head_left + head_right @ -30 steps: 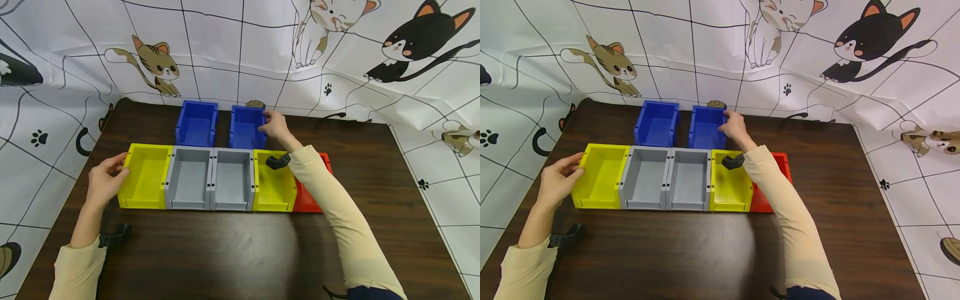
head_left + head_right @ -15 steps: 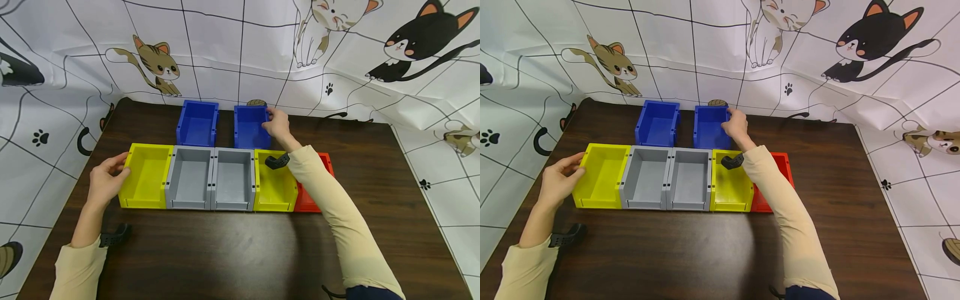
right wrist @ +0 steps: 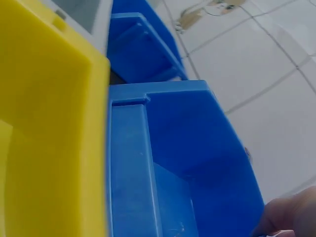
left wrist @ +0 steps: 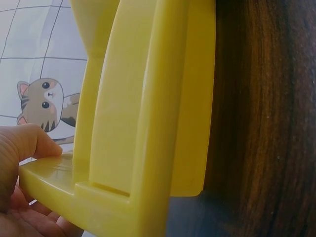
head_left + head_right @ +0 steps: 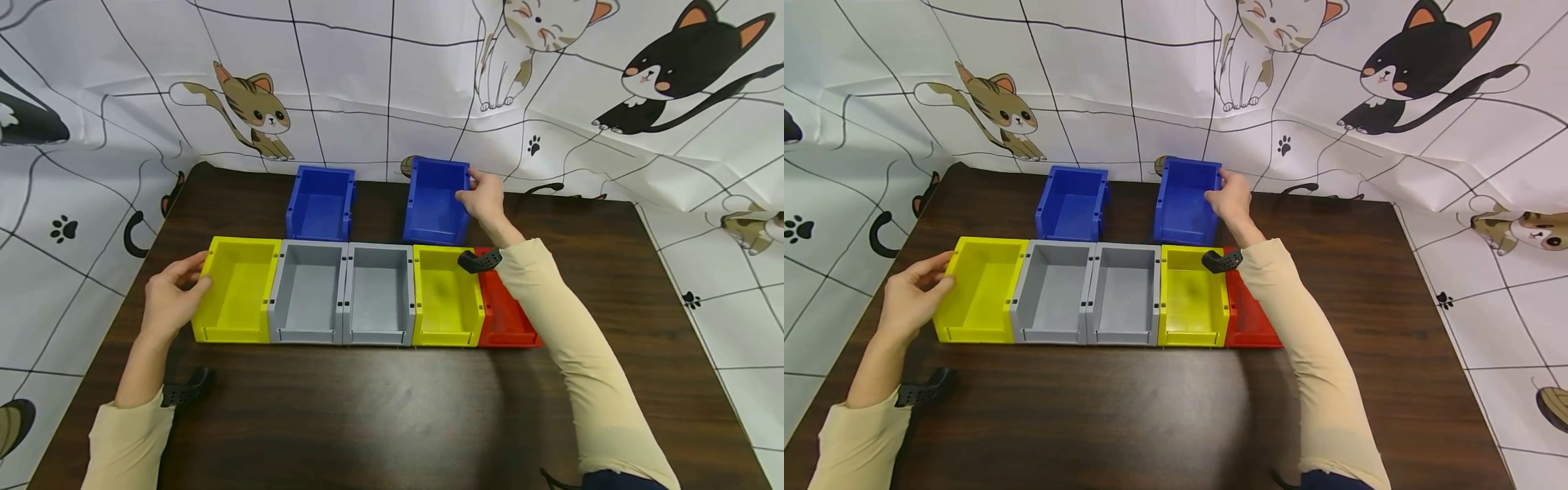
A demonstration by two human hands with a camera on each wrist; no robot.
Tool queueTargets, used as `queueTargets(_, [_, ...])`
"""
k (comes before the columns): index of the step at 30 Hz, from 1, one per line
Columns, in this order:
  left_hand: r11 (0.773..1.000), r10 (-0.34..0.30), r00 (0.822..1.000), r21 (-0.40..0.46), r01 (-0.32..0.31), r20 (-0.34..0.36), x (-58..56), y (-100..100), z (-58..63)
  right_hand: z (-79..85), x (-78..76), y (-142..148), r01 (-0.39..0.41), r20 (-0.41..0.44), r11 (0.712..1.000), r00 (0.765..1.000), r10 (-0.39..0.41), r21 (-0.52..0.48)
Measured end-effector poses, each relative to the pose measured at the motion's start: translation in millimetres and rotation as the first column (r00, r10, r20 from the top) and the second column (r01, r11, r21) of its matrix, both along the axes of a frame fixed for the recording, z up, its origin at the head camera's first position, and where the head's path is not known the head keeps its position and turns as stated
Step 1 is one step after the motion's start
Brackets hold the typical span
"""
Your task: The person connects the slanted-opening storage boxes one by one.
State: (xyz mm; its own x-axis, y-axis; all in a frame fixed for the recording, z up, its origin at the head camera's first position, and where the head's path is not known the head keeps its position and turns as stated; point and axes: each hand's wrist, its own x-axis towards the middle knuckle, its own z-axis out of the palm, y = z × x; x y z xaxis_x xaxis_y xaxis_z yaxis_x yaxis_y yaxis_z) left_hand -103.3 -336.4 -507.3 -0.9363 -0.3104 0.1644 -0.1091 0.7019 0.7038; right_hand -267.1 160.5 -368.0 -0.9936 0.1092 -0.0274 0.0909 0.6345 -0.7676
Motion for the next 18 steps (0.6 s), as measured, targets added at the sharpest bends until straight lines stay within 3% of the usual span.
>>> queueTargets(9, [1.0, -0.003, 1.0, -0.009, 0.003, -0.002, 2.8, 2.3, 4.6, 23.3, 3.9, 38.6, 0.058, 0.02, 0.997, 0.998, -0.057, -0.06])
queueTargets(18, [1.0, 0.008, 1.0, -0.019, -0.008, -0.006, 2.4, 3.2, 3.1, 46.7, 29.4, 80.9, 0.068, 0.023, 0.997, 0.997, -0.068, -0.034])
